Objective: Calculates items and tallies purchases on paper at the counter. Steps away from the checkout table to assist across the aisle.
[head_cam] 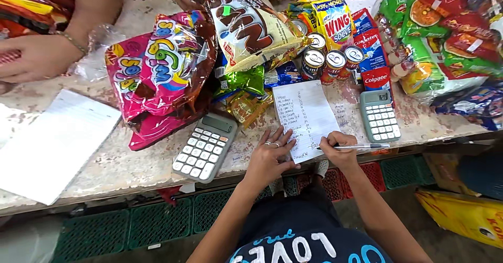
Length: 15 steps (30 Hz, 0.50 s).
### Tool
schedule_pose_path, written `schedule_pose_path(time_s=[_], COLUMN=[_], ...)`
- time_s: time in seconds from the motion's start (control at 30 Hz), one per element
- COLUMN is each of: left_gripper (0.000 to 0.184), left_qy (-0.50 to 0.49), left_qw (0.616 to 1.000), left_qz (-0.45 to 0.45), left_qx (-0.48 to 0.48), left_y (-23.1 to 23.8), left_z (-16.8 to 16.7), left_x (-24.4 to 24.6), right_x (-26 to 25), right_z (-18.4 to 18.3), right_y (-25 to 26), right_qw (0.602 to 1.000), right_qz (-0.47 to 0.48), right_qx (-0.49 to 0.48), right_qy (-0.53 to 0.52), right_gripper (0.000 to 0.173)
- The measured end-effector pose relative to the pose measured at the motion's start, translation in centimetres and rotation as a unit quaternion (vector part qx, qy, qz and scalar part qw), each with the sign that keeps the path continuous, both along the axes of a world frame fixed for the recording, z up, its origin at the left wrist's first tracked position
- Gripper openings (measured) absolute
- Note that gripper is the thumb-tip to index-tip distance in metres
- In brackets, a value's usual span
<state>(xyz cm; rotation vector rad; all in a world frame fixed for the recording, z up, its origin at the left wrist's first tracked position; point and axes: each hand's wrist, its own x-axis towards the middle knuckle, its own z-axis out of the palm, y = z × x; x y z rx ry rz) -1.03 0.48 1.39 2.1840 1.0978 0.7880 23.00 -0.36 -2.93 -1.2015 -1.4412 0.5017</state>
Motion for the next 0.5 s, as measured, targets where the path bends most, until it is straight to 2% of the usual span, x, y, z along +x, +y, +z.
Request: schedule_pose_path(time_s=[0.23,0.5], left_gripper=[0.052,0.053], left_qy=[-0.001,-0.001], left_qw=[1.000,1.000], left_qz=[-0.001,-0.002], left_qx=[0.003,0.004], left_y=[0.00,0.01], left_z=[-0.30,-0.22], left_x=[-0.12,-0.06], right_x=[0.19,-0.06], right_z=[-0.96,-0.47], right_y=[-0.02,-0.14], right_qw=[1.000,0.999], right_qz=[0.010,-0.010], right_qx=[-0.002,0.005], right_qy=[-0.022,-0.032], right_gripper=[0.032,0.033])
